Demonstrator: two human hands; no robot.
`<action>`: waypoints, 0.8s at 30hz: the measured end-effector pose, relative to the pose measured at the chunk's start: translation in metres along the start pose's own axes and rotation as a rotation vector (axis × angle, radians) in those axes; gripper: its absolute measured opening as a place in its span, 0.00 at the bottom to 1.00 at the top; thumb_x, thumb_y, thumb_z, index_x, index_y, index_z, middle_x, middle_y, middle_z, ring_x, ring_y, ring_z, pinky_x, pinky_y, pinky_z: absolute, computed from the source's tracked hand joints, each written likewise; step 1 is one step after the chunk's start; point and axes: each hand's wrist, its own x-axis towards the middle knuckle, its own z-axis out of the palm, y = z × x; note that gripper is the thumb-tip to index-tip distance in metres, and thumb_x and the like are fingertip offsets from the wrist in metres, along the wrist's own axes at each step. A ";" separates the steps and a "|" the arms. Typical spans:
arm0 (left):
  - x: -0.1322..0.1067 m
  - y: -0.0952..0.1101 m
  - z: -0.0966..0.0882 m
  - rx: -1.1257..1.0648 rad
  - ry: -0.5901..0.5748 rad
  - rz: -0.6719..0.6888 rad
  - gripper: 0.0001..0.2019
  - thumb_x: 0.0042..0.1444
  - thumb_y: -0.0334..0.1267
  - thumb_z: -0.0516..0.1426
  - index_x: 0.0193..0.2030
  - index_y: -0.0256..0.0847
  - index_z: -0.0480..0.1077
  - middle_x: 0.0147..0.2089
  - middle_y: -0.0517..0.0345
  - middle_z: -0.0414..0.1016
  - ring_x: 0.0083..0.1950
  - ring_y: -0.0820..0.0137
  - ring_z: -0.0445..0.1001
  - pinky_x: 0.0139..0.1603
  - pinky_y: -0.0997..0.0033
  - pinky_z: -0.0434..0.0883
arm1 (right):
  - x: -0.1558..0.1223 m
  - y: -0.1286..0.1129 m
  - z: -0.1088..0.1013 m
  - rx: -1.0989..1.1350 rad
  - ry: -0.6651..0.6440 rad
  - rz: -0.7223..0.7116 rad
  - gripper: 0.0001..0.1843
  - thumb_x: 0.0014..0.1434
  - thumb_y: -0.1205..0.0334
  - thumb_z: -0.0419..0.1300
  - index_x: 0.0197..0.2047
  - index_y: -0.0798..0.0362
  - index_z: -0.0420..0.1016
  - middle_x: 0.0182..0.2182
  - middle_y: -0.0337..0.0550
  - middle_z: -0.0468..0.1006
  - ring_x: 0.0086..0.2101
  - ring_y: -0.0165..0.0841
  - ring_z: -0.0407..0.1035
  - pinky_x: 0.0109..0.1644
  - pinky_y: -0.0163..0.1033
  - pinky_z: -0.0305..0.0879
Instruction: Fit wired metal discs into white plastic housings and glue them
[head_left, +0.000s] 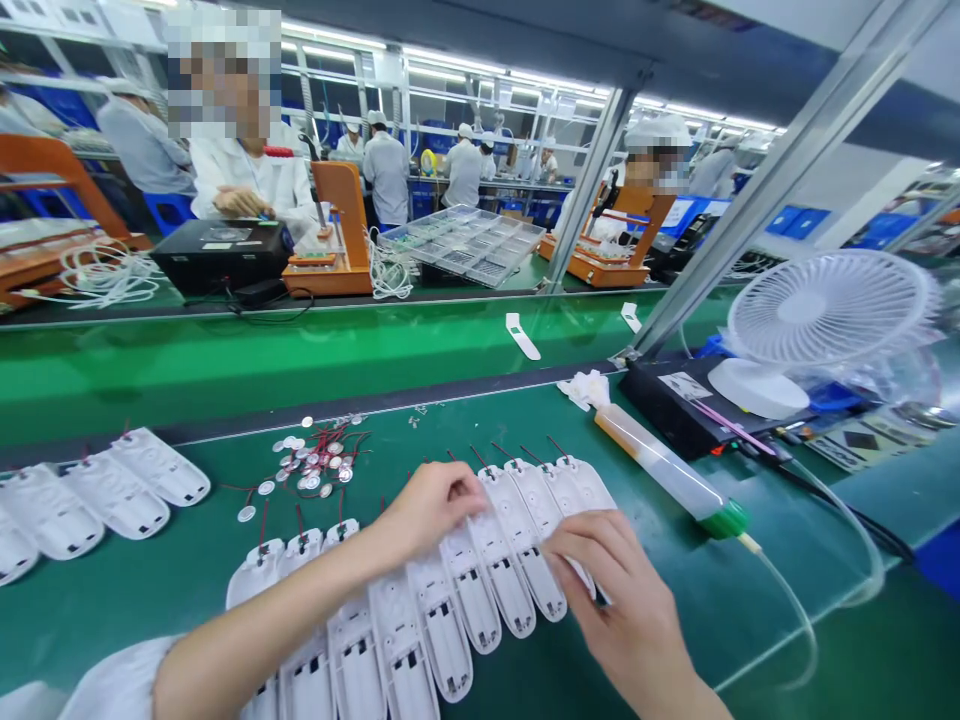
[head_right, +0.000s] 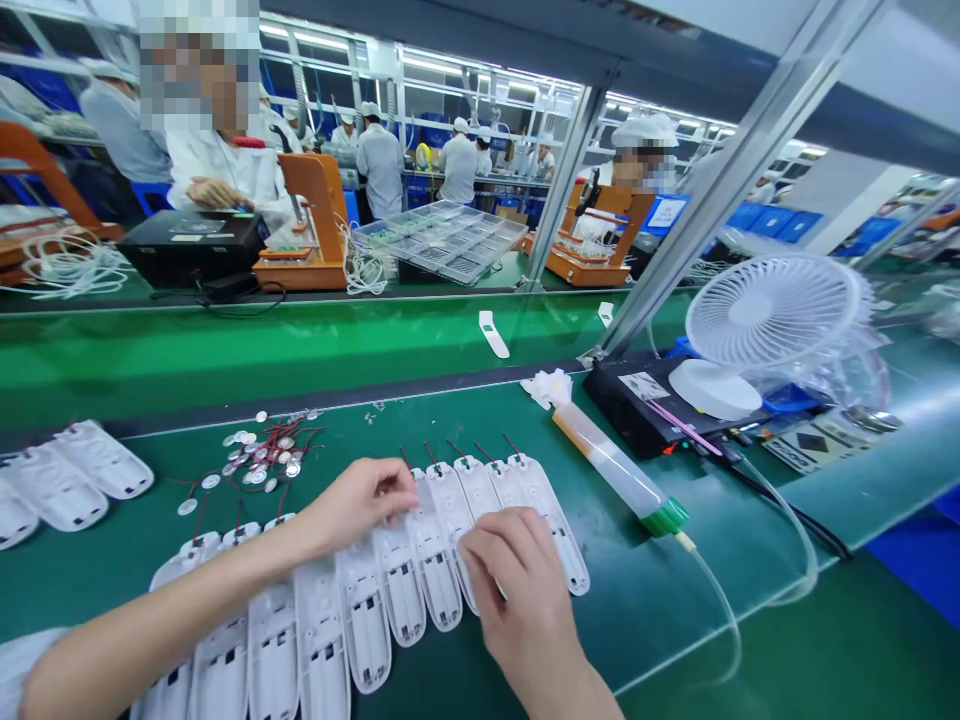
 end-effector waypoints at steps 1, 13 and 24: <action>0.006 -0.008 -0.007 0.096 0.084 -0.022 0.05 0.53 0.35 0.55 0.29 0.39 0.68 0.29 0.59 0.73 0.31 0.70 0.71 0.31 0.74 0.65 | -0.004 0.005 -0.004 -0.012 0.002 0.017 0.06 0.59 0.72 0.53 0.34 0.52 0.68 0.30 0.42 0.71 0.31 0.32 0.65 0.35 0.38 0.64; 0.055 -0.066 -0.054 0.434 0.315 0.016 0.03 0.53 0.36 0.54 0.33 0.42 0.69 0.37 0.58 0.73 0.39 0.66 0.71 0.37 0.71 0.65 | -0.050 0.041 -0.039 -0.065 -0.064 0.191 0.04 0.60 0.67 0.54 0.37 0.49 0.67 0.31 0.40 0.71 0.32 0.32 0.68 0.34 0.36 0.68; 0.062 -0.075 -0.047 0.487 0.382 0.072 0.06 0.54 0.36 0.51 0.31 0.43 0.69 0.35 0.56 0.72 0.37 0.63 0.71 0.32 0.69 0.64 | -0.056 0.042 -0.027 -0.182 -0.152 -0.024 0.11 0.60 0.75 0.50 0.34 0.52 0.71 0.35 0.47 0.70 0.37 0.36 0.62 0.35 0.41 0.65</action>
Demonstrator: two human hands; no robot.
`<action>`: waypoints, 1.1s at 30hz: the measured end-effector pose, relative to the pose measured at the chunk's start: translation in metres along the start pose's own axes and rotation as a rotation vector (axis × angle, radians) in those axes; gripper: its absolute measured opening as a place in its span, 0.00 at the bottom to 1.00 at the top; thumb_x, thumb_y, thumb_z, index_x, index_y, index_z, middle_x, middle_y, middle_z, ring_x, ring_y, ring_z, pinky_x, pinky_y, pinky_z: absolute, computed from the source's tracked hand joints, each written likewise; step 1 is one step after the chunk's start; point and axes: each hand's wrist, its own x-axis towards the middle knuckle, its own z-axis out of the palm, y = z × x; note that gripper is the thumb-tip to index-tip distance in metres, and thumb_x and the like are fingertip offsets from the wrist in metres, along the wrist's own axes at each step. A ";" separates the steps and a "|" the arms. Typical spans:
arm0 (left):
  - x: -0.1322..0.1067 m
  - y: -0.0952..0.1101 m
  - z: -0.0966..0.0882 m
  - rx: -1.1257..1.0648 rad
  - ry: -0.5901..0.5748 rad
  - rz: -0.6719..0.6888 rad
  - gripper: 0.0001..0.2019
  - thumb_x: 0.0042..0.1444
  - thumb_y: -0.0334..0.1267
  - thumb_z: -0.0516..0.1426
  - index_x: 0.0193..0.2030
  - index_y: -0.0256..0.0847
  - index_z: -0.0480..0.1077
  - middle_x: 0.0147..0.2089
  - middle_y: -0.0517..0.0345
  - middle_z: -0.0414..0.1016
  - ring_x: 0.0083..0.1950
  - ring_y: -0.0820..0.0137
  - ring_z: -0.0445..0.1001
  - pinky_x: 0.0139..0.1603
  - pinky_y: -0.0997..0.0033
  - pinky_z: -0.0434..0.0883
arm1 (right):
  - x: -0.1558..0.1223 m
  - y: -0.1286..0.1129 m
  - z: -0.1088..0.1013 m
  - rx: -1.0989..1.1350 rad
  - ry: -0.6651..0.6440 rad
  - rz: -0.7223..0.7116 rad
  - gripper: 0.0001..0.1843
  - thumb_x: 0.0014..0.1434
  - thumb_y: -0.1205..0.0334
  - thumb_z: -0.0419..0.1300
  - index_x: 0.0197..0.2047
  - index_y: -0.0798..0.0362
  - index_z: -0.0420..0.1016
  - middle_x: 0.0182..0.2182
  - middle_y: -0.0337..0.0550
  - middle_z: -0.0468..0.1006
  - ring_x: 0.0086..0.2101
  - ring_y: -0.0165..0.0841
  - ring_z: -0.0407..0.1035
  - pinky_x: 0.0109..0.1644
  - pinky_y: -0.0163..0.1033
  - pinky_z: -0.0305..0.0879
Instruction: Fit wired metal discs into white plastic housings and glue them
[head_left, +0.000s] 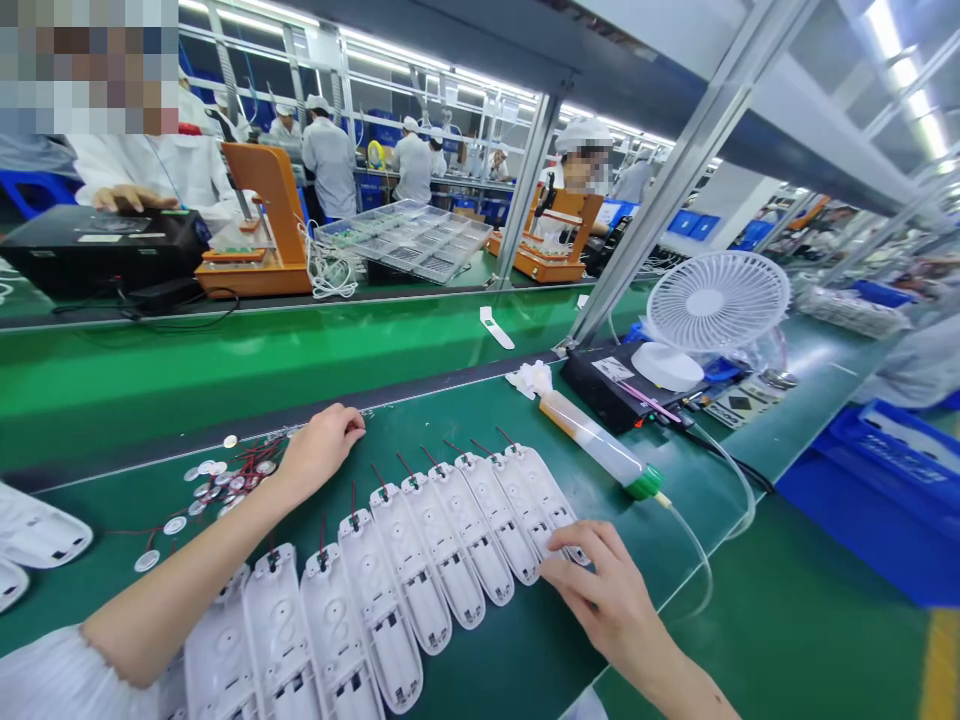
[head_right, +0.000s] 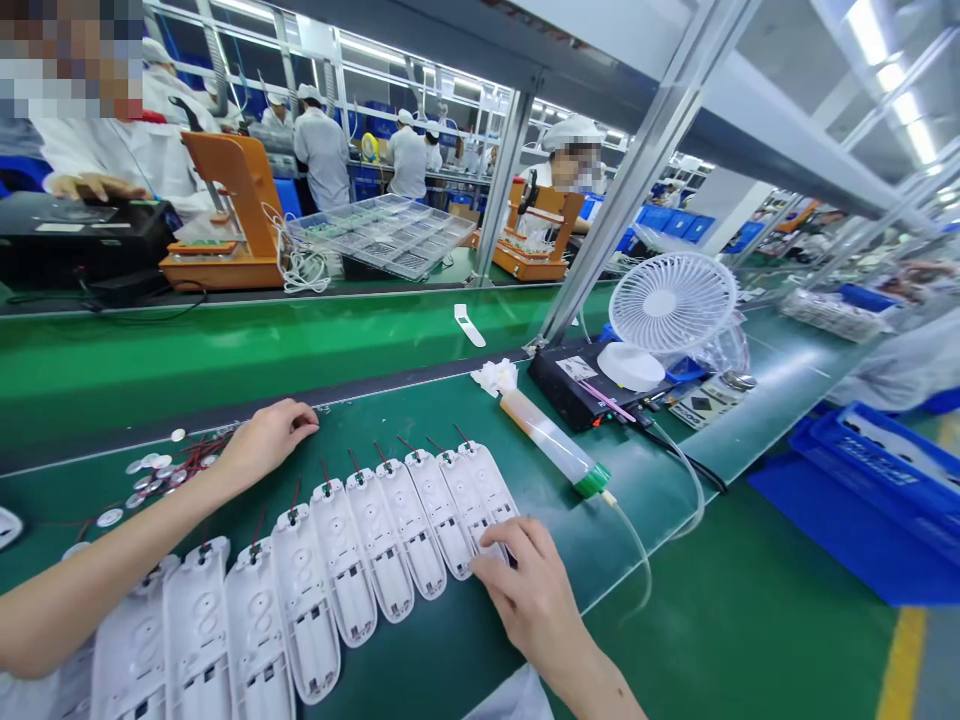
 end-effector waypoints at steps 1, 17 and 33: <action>0.000 0.000 0.000 -0.001 0.005 0.001 0.07 0.55 0.37 0.51 0.30 0.43 0.69 0.35 0.56 0.72 0.37 0.63 0.71 0.32 0.69 0.64 | -0.001 0.000 0.002 -0.008 0.004 -0.013 0.12 0.60 0.75 0.50 0.34 0.52 0.71 0.35 0.47 0.70 0.38 0.37 0.61 0.36 0.41 0.64; -0.002 0.008 0.000 -0.346 0.092 -0.010 0.10 0.51 0.46 0.49 0.28 0.42 0.64 0.31 0.56 0.72 0.32 0.64 0.69 0.37 0.64 0.66 | -0.012 -0.003 0.014 -0.171 0.062 -0.099 0.16 0.60 0.77 0.46 0.39 0.53 0.73 0.34 0.43 0.74 0.37 0.35 0.64 0.41 0.42 0.60; -0.054 0.096 -0.031 -1.374 -0.221 -0.205 0.12 0.39 0.40 0.65 0.30 0.37 0.72 0.28 0.60 0.75 0.24 0.80 0.68 0.27 0.81 0.66 | 0.068 -0.046 0.014 0.319 0.254 0.209 0.09 0.58 0.72 0.55 0.39 0.50 0.72 0.33 0.41 0.73 0.35 0.33 0.65 0.37 0.38 0.66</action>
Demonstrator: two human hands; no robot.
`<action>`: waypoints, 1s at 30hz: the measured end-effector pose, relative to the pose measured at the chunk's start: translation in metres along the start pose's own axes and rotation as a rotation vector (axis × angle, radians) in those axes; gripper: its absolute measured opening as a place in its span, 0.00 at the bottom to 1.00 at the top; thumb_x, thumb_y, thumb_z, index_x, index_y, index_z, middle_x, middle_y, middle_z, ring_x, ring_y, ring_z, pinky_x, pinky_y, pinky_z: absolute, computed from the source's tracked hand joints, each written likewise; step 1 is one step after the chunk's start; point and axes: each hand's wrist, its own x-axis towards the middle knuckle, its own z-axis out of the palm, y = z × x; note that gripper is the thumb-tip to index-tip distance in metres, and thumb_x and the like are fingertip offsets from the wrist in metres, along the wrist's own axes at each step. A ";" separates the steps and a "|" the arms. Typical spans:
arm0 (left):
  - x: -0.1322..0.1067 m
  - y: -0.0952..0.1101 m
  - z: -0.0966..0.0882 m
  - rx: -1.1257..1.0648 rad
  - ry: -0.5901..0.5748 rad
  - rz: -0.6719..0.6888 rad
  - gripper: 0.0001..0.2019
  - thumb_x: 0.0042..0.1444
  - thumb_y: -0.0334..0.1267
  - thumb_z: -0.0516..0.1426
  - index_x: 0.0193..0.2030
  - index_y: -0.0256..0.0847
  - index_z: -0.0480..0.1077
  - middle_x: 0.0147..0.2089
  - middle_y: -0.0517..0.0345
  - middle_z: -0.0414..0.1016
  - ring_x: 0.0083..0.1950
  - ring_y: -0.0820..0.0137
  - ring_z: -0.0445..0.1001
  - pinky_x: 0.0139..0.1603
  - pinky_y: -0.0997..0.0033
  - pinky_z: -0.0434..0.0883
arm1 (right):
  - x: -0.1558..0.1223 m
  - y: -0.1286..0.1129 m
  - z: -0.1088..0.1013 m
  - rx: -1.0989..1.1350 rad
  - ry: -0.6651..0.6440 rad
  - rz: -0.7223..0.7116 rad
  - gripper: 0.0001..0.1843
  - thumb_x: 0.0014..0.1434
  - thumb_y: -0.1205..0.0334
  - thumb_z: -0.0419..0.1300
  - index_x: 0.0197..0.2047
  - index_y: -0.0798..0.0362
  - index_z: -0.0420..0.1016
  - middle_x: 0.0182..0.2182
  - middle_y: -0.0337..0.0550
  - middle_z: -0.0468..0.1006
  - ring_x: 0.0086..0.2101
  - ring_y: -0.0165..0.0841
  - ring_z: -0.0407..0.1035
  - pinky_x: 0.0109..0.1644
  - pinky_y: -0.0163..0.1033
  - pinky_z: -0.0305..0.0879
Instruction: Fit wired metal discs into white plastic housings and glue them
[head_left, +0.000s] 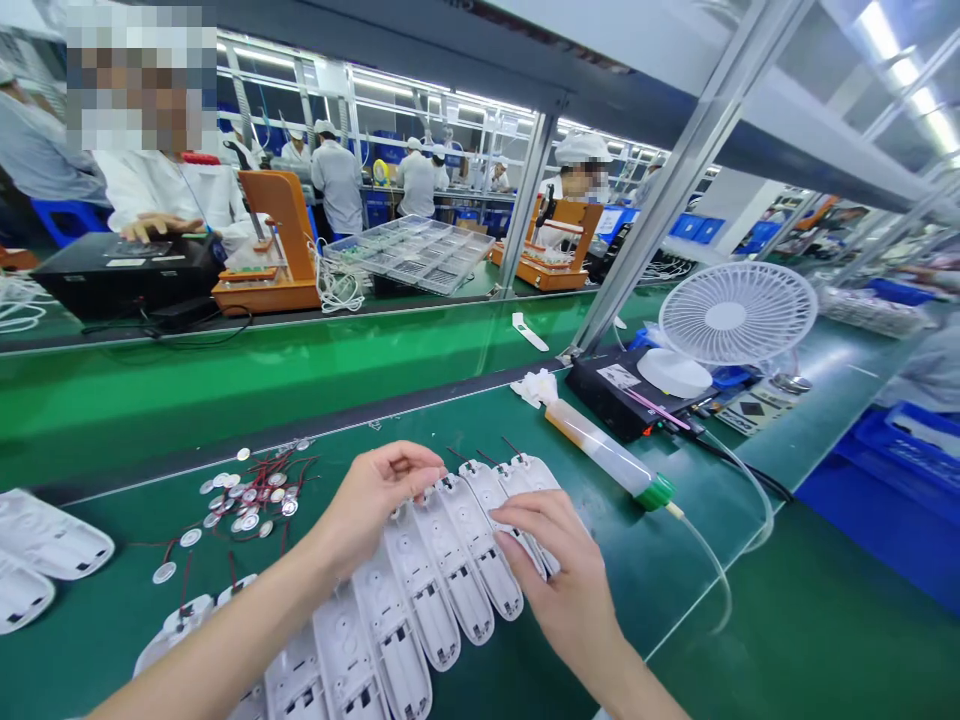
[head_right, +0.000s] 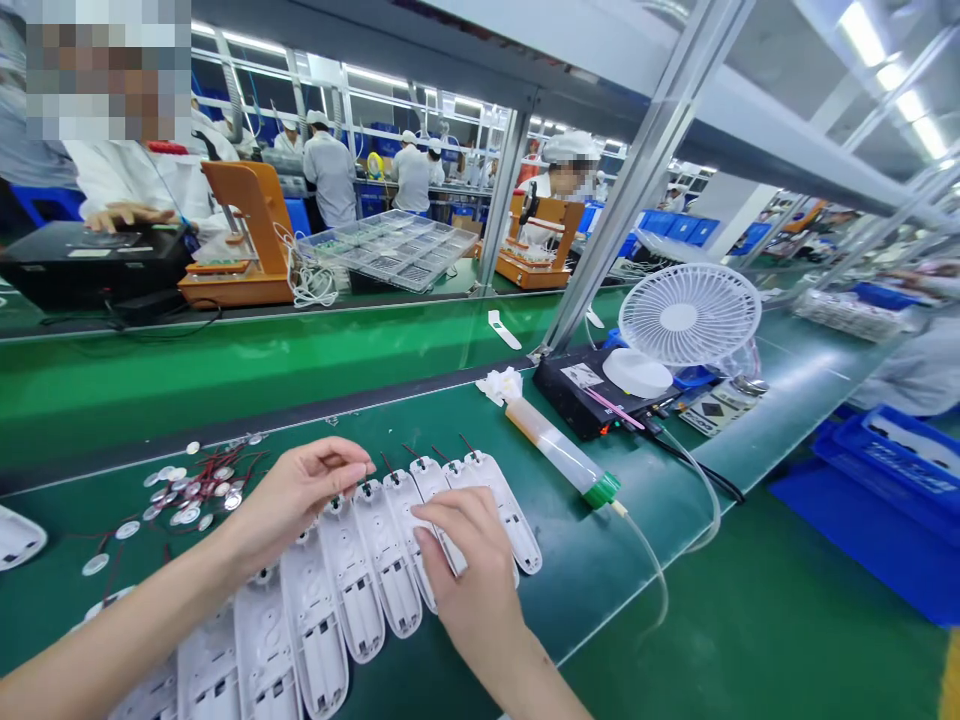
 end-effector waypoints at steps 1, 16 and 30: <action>-0.003 -0.001 0.004 -0.024 -0.017 -0.008 0.12 0.40 0.40 0.66 0.30 0.37 0.72 0.27 0.61 0.75 0.22 0.81 0.66 0.26 0.81 0.65 | 0.004 -0.005 0.005 0.053 0.003 0.037 0.08 0.58 0.71 0.55 0.38 0.50 0.72 0.32 0.41 0.73 0.35 0.33 0.66 0.36 0.38 0.66; -0.025 -0.004 0.016 -0.289 -0.148 -0.266 0.21 0.33 0.42 0.69 0.33 0.34 0.69 0.21 0.62 0.70 0.20 0.80 0.65 0.17 0.83 0.64 | 0.025 -0.007 0.008 0.106 -0.069 -0.221 0.14 0.58 0.73 0.55 0.40 0.45 0.75 0.32 0.41 0.71 0.35 0.33 0.64 0.37 0.41 0.65; -0.009 -0.010 -0.016 0.540 -0.173 -0.052 0.11 0.49 0.43 0.57 0.35 0.38 0.69 0.27 0.57 0.73 0.27 0.71 0.71 0.22 0.76 0.67 | 0.018 -0.002 -0.003 0.455 -0.116 0.076 0.05 0.60 0.64 0.57 0.34 0.50 0.74 0.29 0.43 0.77 0.34 0.37 0.71 0.35 0.41 0.71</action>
